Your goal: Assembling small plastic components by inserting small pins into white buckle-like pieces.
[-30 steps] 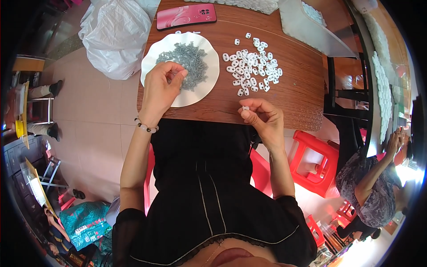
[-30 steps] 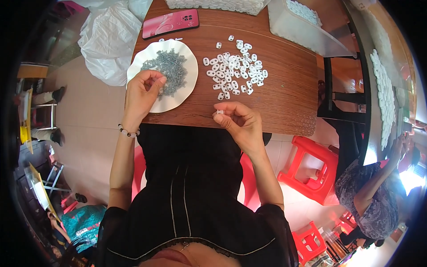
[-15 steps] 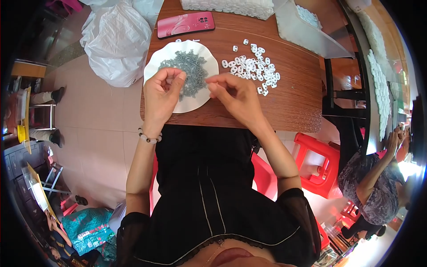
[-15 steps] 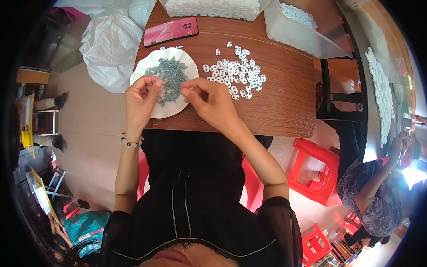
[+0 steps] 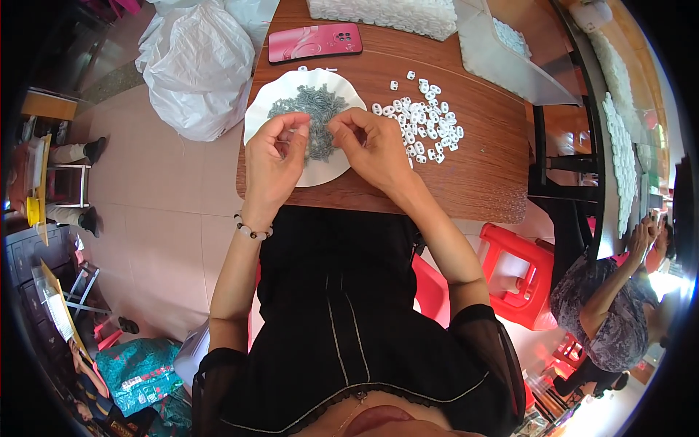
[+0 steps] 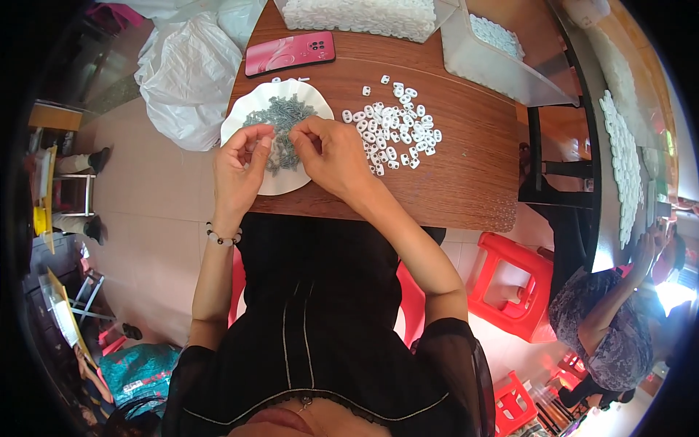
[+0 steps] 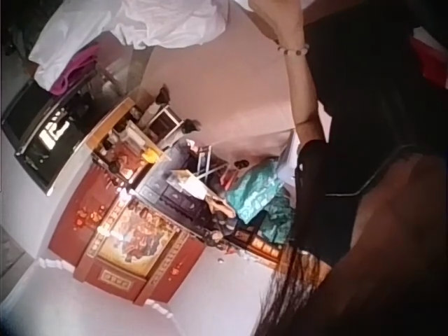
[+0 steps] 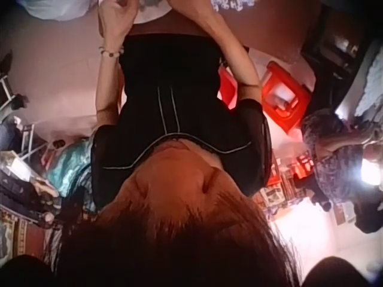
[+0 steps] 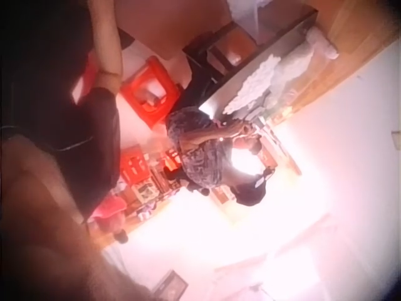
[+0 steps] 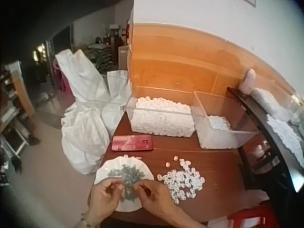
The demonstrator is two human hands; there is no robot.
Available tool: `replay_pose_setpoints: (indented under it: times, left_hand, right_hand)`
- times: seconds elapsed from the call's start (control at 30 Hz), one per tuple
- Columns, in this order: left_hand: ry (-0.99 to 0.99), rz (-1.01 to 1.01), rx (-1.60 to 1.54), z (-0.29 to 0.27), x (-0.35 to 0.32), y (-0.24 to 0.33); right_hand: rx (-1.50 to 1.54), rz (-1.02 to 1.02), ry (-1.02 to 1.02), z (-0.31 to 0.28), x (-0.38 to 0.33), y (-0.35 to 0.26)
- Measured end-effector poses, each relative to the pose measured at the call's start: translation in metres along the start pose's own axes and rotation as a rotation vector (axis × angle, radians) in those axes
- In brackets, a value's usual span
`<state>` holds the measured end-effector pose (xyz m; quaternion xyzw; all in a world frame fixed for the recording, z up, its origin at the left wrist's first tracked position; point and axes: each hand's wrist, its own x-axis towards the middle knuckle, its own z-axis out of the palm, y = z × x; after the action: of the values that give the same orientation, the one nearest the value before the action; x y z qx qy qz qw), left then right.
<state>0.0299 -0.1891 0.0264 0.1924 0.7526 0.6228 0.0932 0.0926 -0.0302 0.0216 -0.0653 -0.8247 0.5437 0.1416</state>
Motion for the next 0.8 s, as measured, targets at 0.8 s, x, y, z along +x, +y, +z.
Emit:
replay_pose_setpoints:
  times: [0.8]
  left_hand:
    - [-0.29, -0.207, -0.346, 0.05, -0.051, 0.024]
  right_hand:
    - [0.351, 0.309, 0.1, -0.061, -0.089, -0.02]
